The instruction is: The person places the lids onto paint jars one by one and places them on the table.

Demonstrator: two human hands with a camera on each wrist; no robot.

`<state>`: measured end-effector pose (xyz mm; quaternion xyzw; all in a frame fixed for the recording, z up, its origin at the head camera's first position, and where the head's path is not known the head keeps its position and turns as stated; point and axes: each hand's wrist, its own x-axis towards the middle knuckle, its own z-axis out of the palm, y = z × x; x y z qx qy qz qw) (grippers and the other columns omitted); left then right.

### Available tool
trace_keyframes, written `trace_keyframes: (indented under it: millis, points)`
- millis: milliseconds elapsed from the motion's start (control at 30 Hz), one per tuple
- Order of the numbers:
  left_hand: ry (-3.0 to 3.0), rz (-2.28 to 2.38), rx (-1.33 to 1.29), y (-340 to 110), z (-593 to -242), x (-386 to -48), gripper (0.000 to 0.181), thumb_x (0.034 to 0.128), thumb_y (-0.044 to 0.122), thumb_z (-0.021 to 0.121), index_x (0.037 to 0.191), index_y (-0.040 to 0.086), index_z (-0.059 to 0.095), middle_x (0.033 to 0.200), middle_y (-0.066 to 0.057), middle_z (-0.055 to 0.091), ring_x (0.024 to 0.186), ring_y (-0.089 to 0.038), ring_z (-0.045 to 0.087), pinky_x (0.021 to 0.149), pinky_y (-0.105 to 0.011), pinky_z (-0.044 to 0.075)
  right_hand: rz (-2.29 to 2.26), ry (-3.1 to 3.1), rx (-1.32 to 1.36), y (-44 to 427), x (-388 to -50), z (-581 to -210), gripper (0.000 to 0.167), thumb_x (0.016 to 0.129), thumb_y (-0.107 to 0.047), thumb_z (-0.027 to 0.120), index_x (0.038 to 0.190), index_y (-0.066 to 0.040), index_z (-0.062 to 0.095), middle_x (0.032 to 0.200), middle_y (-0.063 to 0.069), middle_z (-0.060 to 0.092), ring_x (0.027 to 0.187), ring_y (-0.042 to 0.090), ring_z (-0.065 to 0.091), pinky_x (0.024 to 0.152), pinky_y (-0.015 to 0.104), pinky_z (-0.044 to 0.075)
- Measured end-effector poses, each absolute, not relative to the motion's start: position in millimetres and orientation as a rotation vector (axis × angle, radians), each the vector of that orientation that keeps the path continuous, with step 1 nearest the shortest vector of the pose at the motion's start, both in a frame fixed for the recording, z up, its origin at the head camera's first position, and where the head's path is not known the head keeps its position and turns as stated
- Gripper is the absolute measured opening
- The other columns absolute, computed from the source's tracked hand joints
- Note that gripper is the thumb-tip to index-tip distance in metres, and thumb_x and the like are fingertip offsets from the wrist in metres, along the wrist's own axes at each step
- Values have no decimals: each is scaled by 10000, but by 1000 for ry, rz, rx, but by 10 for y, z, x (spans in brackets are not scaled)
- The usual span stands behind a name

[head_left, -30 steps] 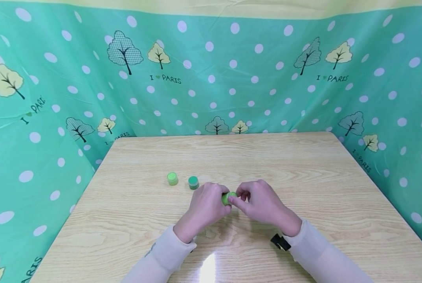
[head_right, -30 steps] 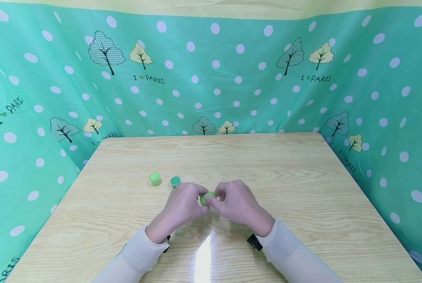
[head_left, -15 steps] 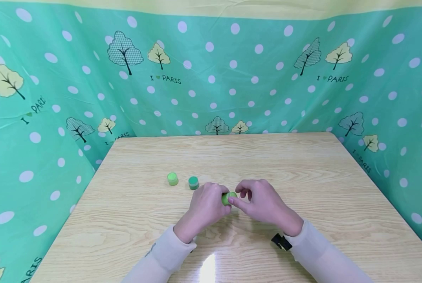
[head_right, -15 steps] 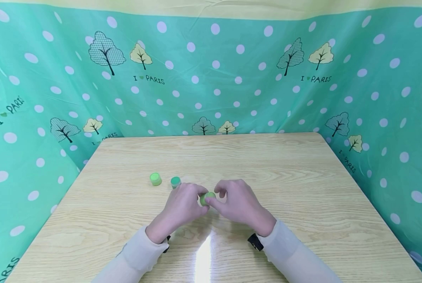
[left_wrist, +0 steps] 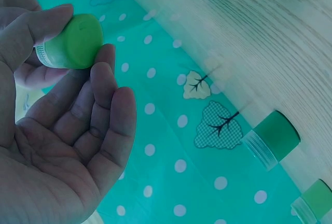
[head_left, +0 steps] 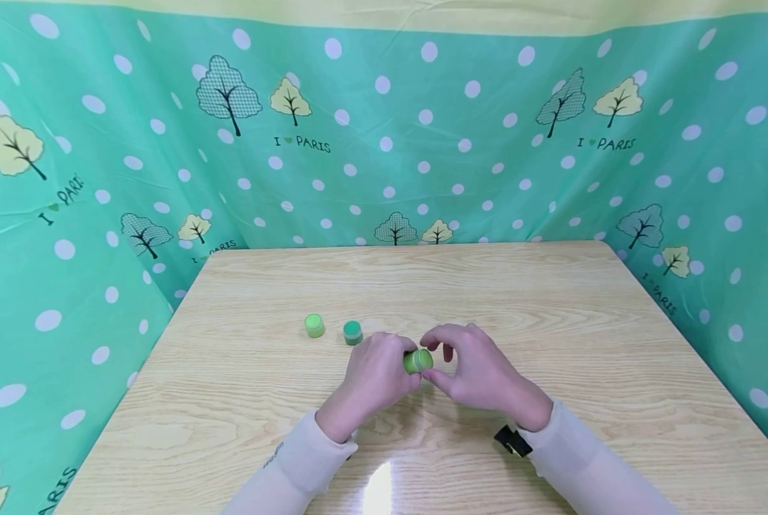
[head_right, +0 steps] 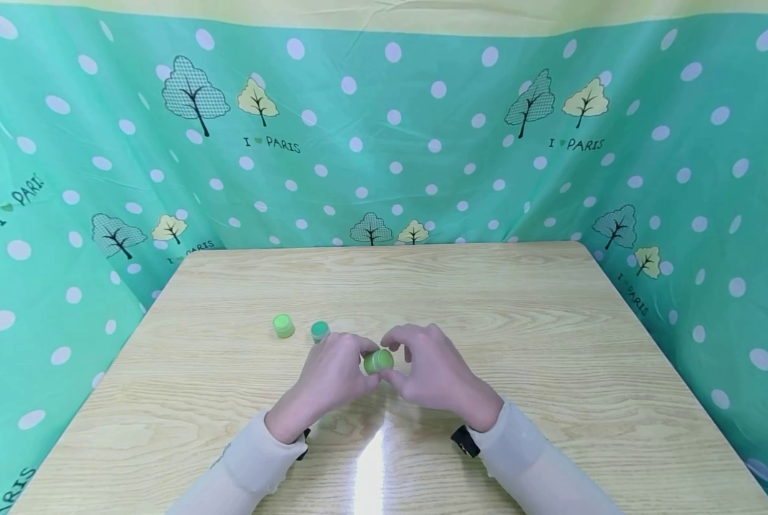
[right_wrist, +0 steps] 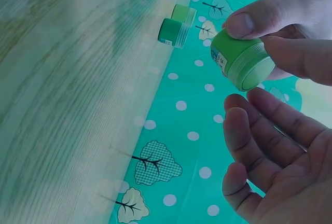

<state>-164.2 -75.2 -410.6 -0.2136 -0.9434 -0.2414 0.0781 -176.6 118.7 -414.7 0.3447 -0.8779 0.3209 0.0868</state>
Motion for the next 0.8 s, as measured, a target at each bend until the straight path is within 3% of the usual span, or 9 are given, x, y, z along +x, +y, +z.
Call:
trace_keyframes:
  millis: [133, 400, 633, 800]
  points:
    - [-2820, -719, -647, -751, -4111, -1643, 245, 712, 146, 899, 679, 179, 659, 571, 115, 489, 521, -57, 399, 469, -211, 366, 955, -2619, 1036, 1189, -1765, -4149, 330, 773, -144, 894, 1066, -156, 742, 1012, -114, 724, 729, 42, 546, 725, 326, 416]
    - [-2832, -733, -642, -751, -4108, -1645, 228, 710, 127, 894, 697, 177, 671, 577, 111, 494, 528, -59, 402, 471, -211, 361, 941, -2620, 1046, 1183, -1763, -4145, 297, 781, -144, 890, 1039, -168, 745, 979, -132, 720, 719, 31, 542, 725, 313, 422]
    - [-2840, -733, -643, -751, -4107, -1647, 191, 708, 114, 880, 733, 175, 700, 581, 107, 500, 528, -51, 399, 464, -202, 356, 930, -2642, 1012, 1178, -1754, -4148, 222, 812, -192, 876, 991, -169, 747, 863, -120, 672, 695, 159, 580, 708, 311, 401]
    - [-2837, -741, -639, -751, -4108, -1643, 175, 705, 113, 880, 752, 167, 720, 587, 107, 506, 534, -50, 403, 468, -198, 360, 930, -2647, 986, 1174, -1763, -4155, 207, 815, -230, 879, 964, -170, 749, 823, -114, 651, 669, 104, 551, 707, 309, 407]
